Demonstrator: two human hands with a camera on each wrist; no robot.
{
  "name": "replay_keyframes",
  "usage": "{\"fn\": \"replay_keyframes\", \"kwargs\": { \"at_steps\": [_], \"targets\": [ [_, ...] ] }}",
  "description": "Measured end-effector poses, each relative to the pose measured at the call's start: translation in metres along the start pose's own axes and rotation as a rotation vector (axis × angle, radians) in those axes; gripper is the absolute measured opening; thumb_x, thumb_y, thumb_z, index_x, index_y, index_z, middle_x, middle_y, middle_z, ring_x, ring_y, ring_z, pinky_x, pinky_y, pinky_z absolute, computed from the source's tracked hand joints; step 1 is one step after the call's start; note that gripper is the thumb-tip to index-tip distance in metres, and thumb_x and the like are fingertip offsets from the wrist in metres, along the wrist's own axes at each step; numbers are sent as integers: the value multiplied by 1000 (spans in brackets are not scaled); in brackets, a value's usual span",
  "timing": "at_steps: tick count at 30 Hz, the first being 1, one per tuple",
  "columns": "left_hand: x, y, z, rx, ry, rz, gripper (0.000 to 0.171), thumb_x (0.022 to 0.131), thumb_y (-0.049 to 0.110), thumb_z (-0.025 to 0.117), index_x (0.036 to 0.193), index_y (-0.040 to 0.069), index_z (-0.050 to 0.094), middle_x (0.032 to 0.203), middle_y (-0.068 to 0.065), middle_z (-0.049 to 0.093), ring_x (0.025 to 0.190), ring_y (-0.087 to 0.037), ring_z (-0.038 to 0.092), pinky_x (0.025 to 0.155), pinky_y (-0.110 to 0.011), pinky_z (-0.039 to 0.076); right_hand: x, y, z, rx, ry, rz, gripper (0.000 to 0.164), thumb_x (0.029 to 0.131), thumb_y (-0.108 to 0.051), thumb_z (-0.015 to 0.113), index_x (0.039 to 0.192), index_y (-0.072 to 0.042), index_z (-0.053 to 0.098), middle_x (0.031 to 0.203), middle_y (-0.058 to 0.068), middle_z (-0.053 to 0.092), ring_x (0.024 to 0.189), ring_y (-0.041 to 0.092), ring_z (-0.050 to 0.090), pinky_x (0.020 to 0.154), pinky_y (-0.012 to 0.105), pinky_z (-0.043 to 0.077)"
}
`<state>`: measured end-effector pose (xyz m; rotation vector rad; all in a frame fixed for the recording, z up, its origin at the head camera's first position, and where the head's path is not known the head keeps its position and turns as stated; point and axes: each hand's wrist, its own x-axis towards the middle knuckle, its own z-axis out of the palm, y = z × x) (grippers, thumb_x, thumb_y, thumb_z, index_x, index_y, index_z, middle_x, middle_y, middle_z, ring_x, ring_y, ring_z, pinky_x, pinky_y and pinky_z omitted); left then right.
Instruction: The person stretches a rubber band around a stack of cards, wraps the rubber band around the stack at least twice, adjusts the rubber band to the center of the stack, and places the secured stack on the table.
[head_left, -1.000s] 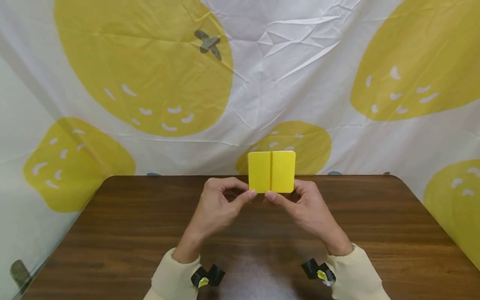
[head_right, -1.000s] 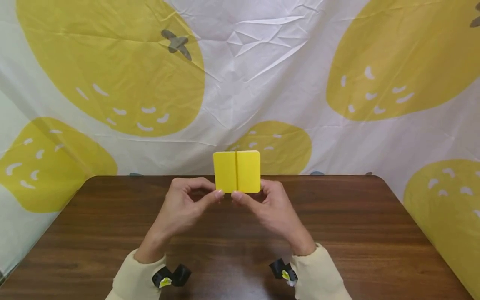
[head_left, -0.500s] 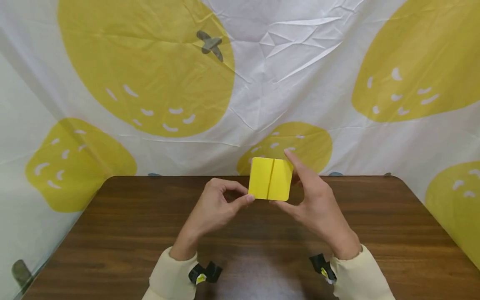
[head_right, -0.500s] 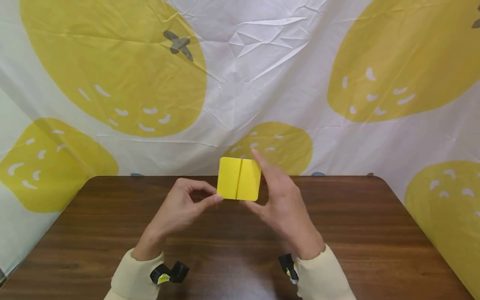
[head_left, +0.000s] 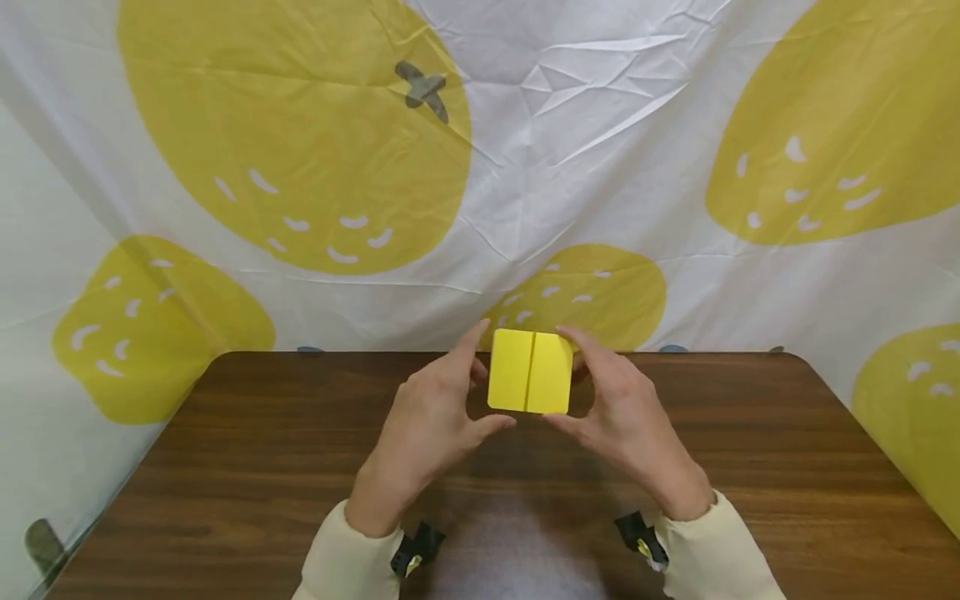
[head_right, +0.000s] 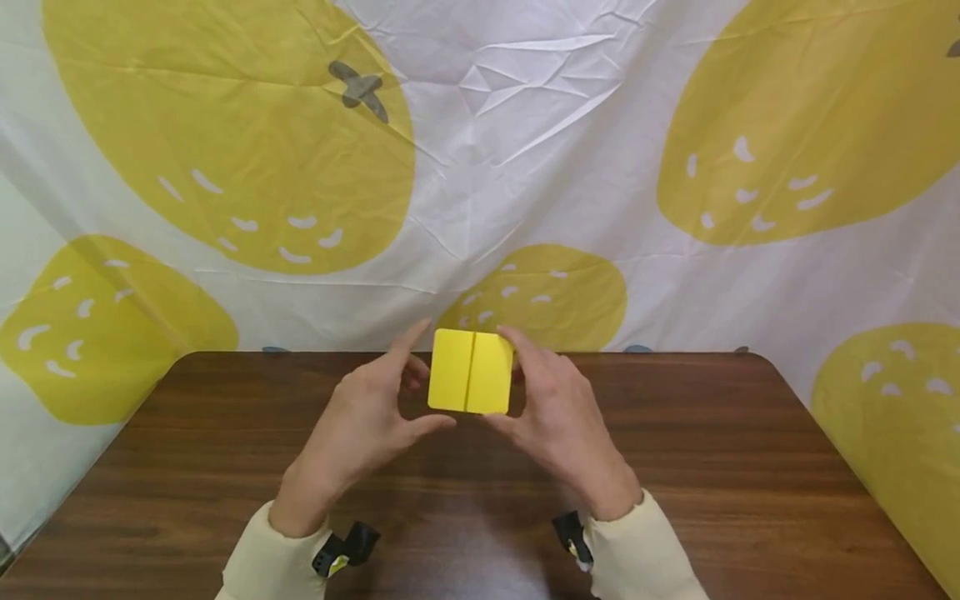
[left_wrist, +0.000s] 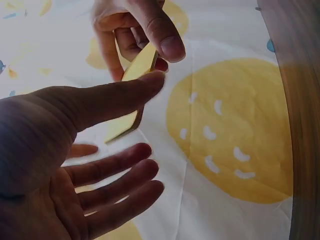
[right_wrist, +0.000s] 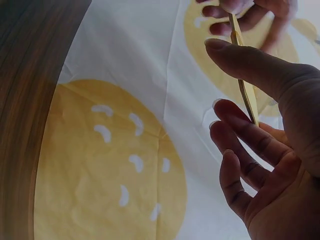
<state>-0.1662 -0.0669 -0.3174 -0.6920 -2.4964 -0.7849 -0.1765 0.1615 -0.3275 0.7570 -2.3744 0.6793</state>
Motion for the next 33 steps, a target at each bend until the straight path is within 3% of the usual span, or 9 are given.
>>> {"fn": "replay_keyframes", "kwargs": {
  "at_steps": [3, 7, 12, 21, 25, 30, 33],
  "targets": [
    [-1, 1, 1, 114, 8, 50, 114, 62, 28, 100, 155, 13, 37, 102, -2, 71, 81, -22, 64, 66, -42, 56, 0, -2, 2, 5, -31, 6, 103, 53, -7, 101, 143, -3, 49, 92, 3, 66, 84, 22, 62, 75, 42, 51],
    [-3, 0, 3, 200, 28, 92, 102, 64, 29, 99, 150, 11, 47, 102, -4, 71, 84, -25, 65, 66, -44, 57, -1, -4, 4, 9, -72, 7, 104, 56, -7, 101, 145, -4, 48, 95, 2, 66, 85, 21, 62, 77, 42, 51],
    [-4, 0, 5, 184, 31, 104, 88, 66, 19, 98, 139, 3, 51, 98, -8, 70, 84, -27, 65, 67, -43, 58, -2, -6, 5, -22, -126, 3, 106, 59, -8, 99, 149, -7, 43, 93, 2, 65, 84, 21, 61, 77, 43, 52],
    [-4, -2, 9, 150, 10, 116, 89, 63, 7, 97, 136, -4, 48, 92, -12, 64, 81, -29, 61, 74, -41, 55, -3, -4, 8, -26, -169, 23, 107, 61, -9, 99, 150, -4, 39, 93, 3, 65, 82, 22, 61, 75, 44, 53],
    [-2, -7, 14, 99, -73, 67, 90, 63, 7, 98, 136, -4, 47, 92, -13, 64, 83, -30, 62, 77, -44, 55, -3, 2, 13, 31, -231, 65, 103, 64, -13, 98, 149, -4, 41, 94, -1, 65, 84, 20, 62, 78, 42, 53],
    [0, -22, 29, 9, -283, -52, 83, 65, 15, 98, 132, 2, 50, 89, -7, 64, 78, -26, 62, 72, -42, 54, -7, 20, 28, 106, -397, 154, 96, 68, -27, 97, 146, -3, 47, 89, -7, 63, 80, 15, 61, 76, 37, 52],
    [-1, -31, 39, 14, -414, -132, 79, 67, 25, 97, 129, 5, 54, 86, -2, 61, 72, -21, 58, 66, -39, 51, -11, 29, 40, 109, -510, 204, 95, 68, -37, 95, 145, -3, 50, 92, -7, 63, 84, 16, 61, 78, 38, 51]
  ]
}}
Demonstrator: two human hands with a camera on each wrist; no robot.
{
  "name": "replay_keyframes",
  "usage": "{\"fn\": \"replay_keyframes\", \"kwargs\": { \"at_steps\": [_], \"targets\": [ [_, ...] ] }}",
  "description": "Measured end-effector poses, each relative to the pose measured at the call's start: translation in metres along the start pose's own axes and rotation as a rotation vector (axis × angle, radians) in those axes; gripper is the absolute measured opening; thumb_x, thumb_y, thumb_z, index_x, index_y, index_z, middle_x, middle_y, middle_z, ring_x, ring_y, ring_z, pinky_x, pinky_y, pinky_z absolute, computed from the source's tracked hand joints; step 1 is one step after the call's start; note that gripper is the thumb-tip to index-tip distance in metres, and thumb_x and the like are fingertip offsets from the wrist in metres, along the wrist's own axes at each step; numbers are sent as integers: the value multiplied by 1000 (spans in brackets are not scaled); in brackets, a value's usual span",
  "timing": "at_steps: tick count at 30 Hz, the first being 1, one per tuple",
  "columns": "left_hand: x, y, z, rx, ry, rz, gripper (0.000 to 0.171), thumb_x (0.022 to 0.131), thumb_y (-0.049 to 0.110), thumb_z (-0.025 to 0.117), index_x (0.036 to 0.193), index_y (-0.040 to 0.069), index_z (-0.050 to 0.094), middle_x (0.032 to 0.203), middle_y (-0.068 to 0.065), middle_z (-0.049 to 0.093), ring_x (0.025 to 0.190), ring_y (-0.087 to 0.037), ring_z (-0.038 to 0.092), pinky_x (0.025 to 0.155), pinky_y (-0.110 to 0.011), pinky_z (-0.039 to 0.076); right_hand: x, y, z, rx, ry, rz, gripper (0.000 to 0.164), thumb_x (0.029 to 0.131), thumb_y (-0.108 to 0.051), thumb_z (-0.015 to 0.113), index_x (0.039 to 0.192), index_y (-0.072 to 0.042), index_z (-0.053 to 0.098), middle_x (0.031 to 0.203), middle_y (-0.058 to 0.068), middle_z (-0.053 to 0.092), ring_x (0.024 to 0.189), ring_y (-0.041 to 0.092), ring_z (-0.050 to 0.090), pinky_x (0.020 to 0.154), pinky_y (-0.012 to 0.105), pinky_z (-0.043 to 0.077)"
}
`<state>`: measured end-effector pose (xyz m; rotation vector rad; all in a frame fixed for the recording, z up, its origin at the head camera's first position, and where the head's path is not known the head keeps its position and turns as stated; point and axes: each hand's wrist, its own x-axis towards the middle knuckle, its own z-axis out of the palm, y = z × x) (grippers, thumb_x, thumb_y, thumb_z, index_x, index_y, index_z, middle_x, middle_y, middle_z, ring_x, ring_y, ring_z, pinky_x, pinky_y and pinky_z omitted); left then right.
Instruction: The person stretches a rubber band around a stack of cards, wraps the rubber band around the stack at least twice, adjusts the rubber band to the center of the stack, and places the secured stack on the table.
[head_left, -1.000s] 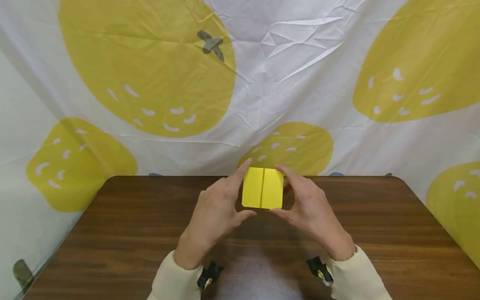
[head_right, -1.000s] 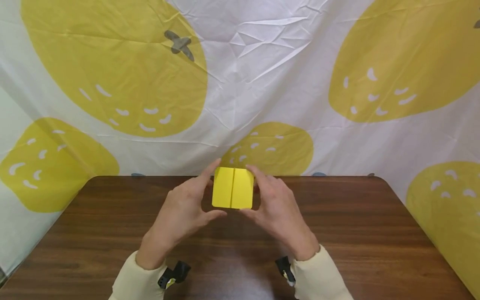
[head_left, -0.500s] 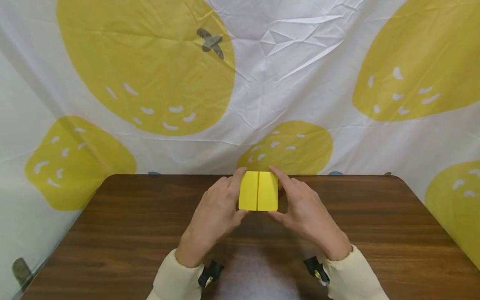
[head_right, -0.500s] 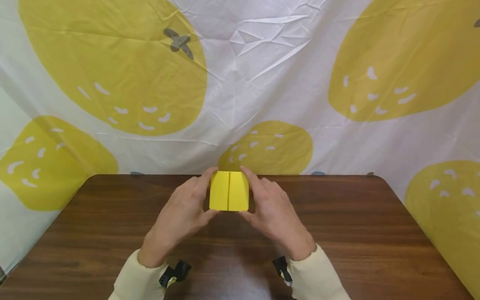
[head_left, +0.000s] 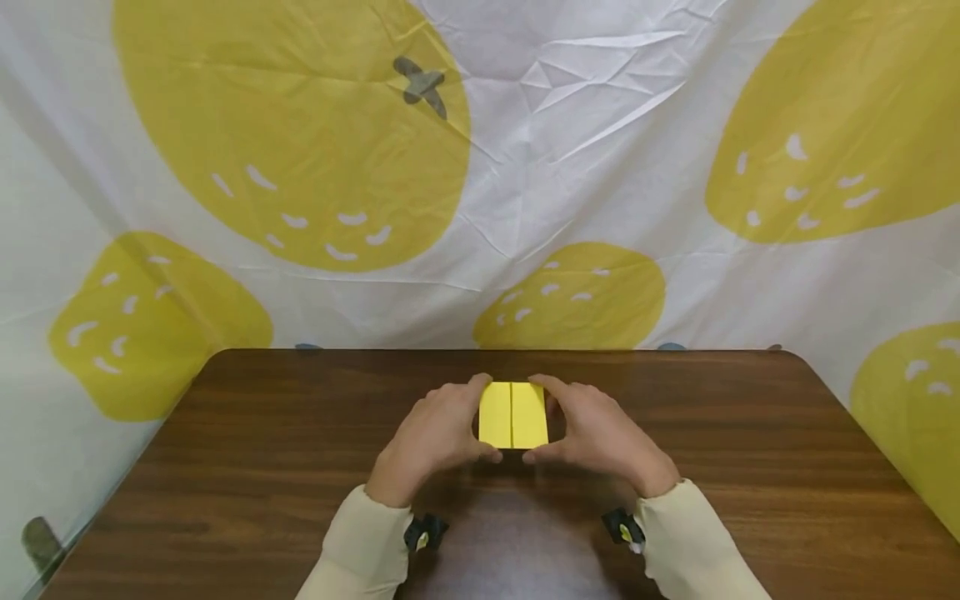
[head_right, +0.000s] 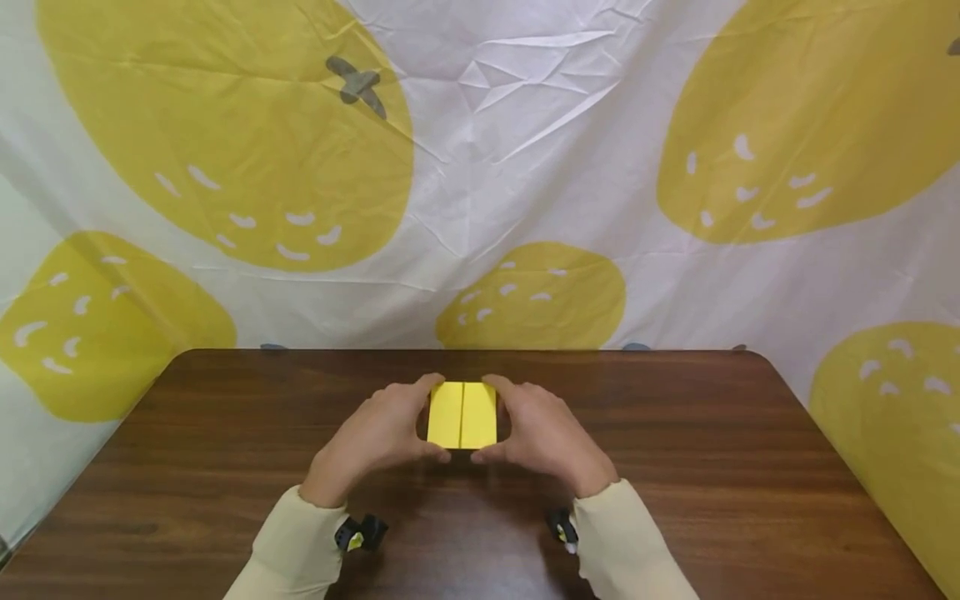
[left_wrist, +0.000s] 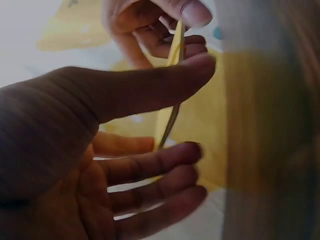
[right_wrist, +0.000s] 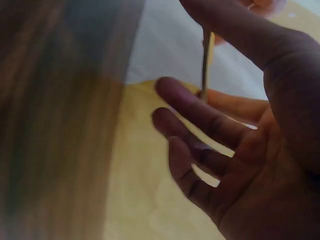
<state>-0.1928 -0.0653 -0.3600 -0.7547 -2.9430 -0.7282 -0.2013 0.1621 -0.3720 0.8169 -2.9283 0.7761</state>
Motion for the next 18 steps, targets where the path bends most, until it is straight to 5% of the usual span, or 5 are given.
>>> {"fn": "replay_keyframes", "kwargs": {
  "at_steps": [6, 18],
  "targets": [
    [9, -14, 20, 44, -169, -91, 79, 69, 37, 95, 131, 6, 57, 92, 0, 60, 80, -19, 56, 73, -43, 50, 7, 15, 21, -31, -119, 63, 93, 67, -47, 94, 140, -4, 56, 116, 3, 63, 104, 23, 57, 88, 46, 51],
    [33, -26, 37, 125, -271, -171, 74, 68, 36, 94, 127, 7, 60, 104, -6, 58, 95, -27, 51, 87, -49, 48, 27, 27, 35, -57, -201, 115, 92, 65, -44, 96, 138, -2, 57, 123, 11, 56, 116, 31, 50, 93, 47, 50]
  ]
}}
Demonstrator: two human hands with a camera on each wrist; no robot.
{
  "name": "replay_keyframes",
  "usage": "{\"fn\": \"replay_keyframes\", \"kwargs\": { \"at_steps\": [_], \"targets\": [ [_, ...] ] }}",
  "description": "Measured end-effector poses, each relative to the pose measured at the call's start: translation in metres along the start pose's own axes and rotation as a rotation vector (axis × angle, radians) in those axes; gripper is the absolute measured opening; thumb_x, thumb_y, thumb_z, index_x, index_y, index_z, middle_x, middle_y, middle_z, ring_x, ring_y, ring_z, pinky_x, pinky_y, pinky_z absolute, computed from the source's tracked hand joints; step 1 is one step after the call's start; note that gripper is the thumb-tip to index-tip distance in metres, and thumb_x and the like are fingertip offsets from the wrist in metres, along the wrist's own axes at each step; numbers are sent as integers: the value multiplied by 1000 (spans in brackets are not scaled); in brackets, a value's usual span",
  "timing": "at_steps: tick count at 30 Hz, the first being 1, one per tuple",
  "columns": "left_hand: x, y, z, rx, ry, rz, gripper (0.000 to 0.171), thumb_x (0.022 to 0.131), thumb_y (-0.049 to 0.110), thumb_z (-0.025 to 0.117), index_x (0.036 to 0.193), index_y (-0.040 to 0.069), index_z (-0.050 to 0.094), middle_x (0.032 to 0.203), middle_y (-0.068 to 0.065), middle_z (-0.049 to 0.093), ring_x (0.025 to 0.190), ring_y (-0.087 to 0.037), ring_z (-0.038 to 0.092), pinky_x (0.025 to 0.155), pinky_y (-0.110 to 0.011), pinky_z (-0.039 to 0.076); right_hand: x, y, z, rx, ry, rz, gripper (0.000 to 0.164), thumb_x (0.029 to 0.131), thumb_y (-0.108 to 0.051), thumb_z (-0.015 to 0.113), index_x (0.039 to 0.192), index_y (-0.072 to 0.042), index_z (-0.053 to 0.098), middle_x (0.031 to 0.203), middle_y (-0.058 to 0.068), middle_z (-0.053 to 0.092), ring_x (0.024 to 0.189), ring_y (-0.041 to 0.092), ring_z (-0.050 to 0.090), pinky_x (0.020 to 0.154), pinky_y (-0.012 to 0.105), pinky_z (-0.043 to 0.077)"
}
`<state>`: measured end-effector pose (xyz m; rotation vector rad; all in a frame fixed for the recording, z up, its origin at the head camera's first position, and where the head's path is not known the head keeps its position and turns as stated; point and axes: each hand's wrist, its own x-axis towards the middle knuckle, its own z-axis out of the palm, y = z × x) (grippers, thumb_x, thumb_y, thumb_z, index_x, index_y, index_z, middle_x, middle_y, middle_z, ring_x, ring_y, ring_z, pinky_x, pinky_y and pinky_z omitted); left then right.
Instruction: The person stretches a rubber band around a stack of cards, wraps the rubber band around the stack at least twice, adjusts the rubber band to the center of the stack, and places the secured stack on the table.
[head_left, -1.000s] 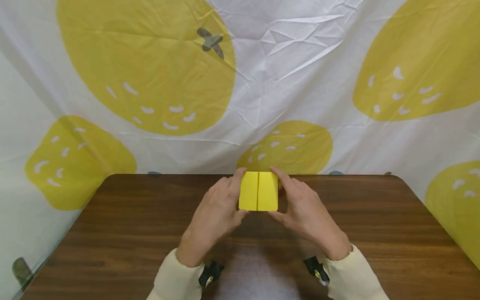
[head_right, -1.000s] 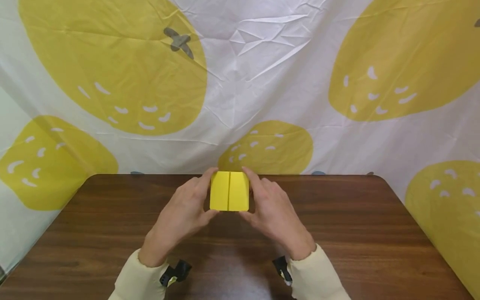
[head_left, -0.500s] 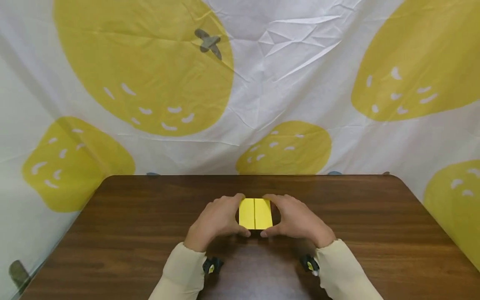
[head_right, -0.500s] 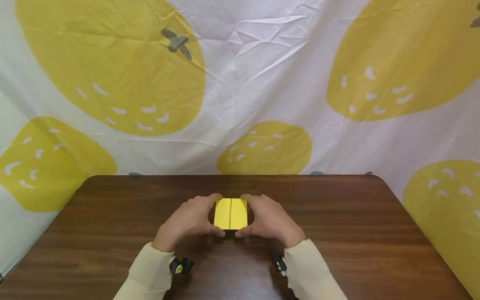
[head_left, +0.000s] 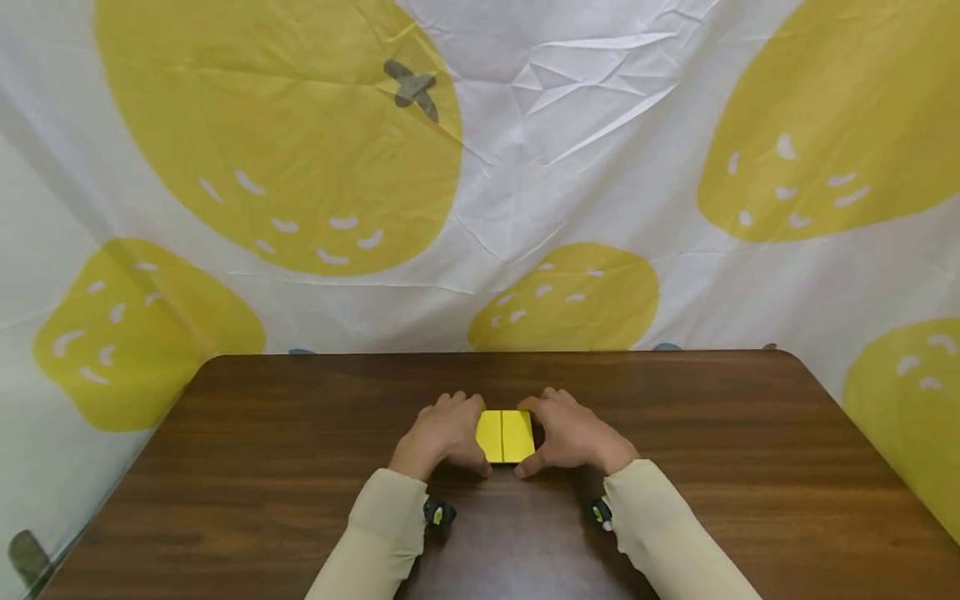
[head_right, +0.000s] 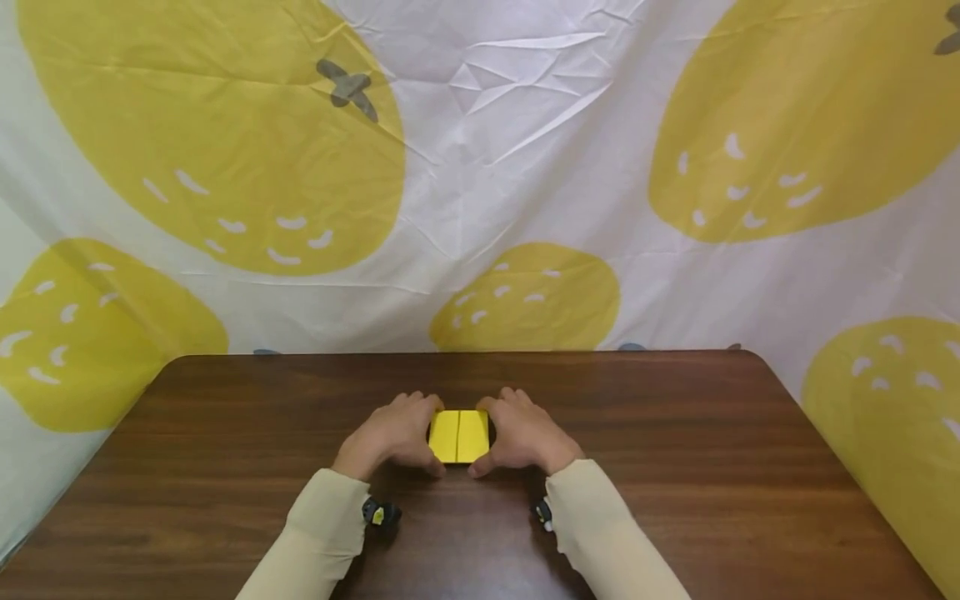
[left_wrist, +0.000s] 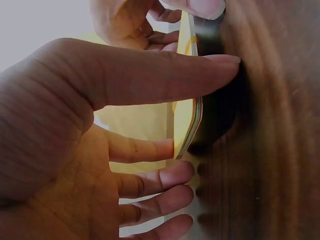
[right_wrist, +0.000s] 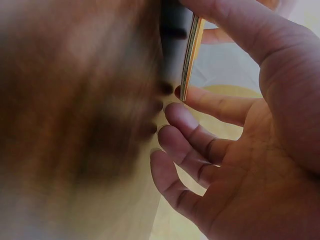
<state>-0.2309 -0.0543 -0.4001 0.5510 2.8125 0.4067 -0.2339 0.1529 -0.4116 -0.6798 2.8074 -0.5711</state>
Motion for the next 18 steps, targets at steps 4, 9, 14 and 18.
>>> {"fn": "replay_keyframes", "kwargs": {
  "at_steps": [4, 9, 14, 18],
  "targets": [
    [10, -4, -1, -34, 7, -22, 79, 68, 38, 95, 131, 8, 58, 107, -8, 57, 100, -29, 51, 90, -50, 47, 8, 2, -4, 5, -21, 35, 94, 67, -44, 95, 141, -5, 54, 125, 12, 55, 119, 32, 50, 95, 49, 49],
    [15, -10, 1, -113, 16, -46, 82, 67, 38, 96, 133, 11, 56, 109, -9, 54, 105, -31, 49, 96, -51, 43, 15, 5, -6, 6, -35, 50, 96, 68, -45, 94, 144, -5, 52, 124, 11, 56, 111, 29, 51, 93, 48, 49],
    [14, -14, 4, -147, 13, -54, 88, 68, 40, 95, 140, 14, 53, 118, -10, 54, 112, -32, 48, 103, -52, 41, 15, 7, -4, 21, -34, 66, 98, 67, -46, 94, 145, -5, 50, 126, 12, 56, 115, 31, 51, 94, 50, 48],
    [12, -17, 6, -154, 29, -37, 90, 68, 42, 94, 142, 12, 52, 118, -11, 53, 110, -31, 48, 101, -51, 42, 13, 6, -1, 23, -9, 67, 99, 68, -46, 94, 146, -3, 50, 122, 12, 57, 112, 30, 51, 93, 49, 49]
  ]
}}
